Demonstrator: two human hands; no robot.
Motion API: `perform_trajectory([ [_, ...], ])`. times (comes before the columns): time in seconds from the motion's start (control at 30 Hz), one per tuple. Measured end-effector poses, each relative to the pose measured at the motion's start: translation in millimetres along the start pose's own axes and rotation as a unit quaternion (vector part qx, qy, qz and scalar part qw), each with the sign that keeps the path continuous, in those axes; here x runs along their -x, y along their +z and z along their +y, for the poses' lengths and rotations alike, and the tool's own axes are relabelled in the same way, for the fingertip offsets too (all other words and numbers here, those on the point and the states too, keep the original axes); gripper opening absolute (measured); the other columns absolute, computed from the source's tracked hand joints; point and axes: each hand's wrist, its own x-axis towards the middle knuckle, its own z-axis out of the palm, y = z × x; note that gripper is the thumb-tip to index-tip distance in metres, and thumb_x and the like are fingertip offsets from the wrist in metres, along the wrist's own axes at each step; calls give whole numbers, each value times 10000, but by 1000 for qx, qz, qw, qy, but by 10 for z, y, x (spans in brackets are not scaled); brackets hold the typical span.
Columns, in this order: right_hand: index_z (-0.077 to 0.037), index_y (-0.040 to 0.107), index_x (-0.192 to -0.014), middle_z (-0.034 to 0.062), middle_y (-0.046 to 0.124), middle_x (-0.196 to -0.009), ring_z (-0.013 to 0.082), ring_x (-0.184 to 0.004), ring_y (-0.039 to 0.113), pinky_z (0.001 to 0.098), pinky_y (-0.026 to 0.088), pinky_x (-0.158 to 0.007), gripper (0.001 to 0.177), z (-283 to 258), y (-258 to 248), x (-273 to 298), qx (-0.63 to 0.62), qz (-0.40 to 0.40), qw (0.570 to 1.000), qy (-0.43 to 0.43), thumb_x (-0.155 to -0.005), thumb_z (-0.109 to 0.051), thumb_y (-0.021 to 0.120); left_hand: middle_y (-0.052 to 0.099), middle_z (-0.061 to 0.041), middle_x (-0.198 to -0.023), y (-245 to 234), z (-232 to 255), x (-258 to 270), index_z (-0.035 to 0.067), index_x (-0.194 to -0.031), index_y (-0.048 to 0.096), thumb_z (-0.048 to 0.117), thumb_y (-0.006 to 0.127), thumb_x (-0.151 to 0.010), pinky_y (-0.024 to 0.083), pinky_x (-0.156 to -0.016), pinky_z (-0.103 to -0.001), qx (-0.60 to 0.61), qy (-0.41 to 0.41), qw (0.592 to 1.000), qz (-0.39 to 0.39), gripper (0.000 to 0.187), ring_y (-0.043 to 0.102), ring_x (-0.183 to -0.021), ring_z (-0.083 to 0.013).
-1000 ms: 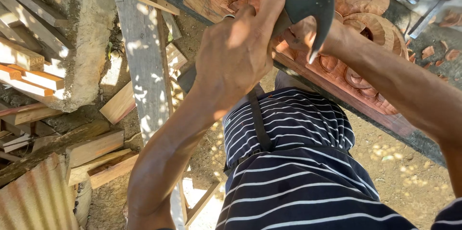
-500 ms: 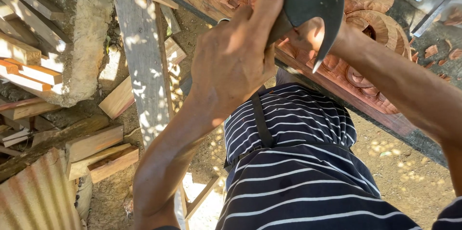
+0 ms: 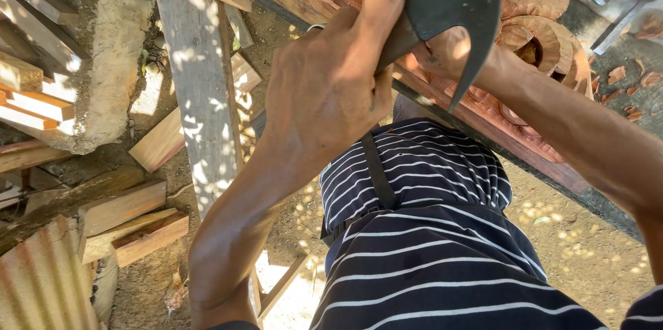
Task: Carving intricate patterns into a piece of wood using a hammer and chisel.
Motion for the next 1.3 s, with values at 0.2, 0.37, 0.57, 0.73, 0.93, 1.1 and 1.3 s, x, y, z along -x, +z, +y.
perform_trajectory([
  [0.2, -26, 716, -1011, 100, 660, -886, 234, -810, 639, 378, 544, -766, 185, 118, 123, 135, 99, 5, 994, -53, -851, -33, 808, 649, -83, -818, 228, -77, 62, 131, -1418, 392, 106, 749, -985, 492, -498, -369, -3, 0, 1000, -7, 562, 663, -609, -211],
  [0.37, -36, 743, -1071, 97, 688, -979, 213, -889, 657, 367, 553, -840, 156, 400, 433, 365, 99, -65, 993, 7, -923, -23, 788, 634, -97, -697, 128, -90, -28, 152, -1314, 446, 111, 717, -1011, 449, -373, -364, -62, -13, 994, -93, 408, 652, -491, -219],
  [0.57, -42, 711, -880, 108, 658, -870, 243, -852, 666, 368, 528, -733, 133, -73, 177, 111, 102, -21, 995, 10, -785, 14, 785, 690, -146, -919, 145, -149, 49, 144, -1347, 406, 246, 729, -954, 517, -504, -356, -44, 28, 998, 34, 519, 699, -637, -260],
  [0.73, -50, 692, -966, 125, 635, -791, 247, -748, 664, 348, 544, -675, 94, -245, 69, -9, -41, -93, 965, 240, -1005, -71, 609, 654, -127, -742, 54, -186, 38, 160, -1342, 435, 65, 643, -996, 479, -427, -370, -3, -35, 992, -124, 414, 673, -523, -239],
  [0.93, 10, 651, -1131, 154, 666, -1008, 293, -929, 666, 391, 551, -833, 189, -418, -329, -125, -214, -14, 977, -10, -996, -120, 676, 677, -115, -828, -156, -279, 134, 156, -1350, 415, 82, 707, -910, 488, -449, -349, 15, -22, 995, -97, 533, 676, -551, -225],
  [1.1, -31, 691, -1093, 87, 688, -940, 207, -842, 694, 330, 570, -806, 155, -91, -287, -63, -171, 16, 985, 4, -949, -86, 708, 683, -105, -884, -165, -262, 153, 140, -1406, 401, 81, 751, -912, 531, -511, -333, 33, -5, 998, -57, 607, 709, -657, -221],
  [1.3, -38, 692, -1086, 83, 684, -920, 202, -819, 688, 326, 567, -775, 151, -43, -168, 38, -176, -8, 984, 15, -946, -93, 712, 690, -80, -902, -109, -154, 167, 148, -1437, 392, 110, 793, -916, 548, -558, -338, 26, 2, 999, -40, 659, 712, -695, -213],
])
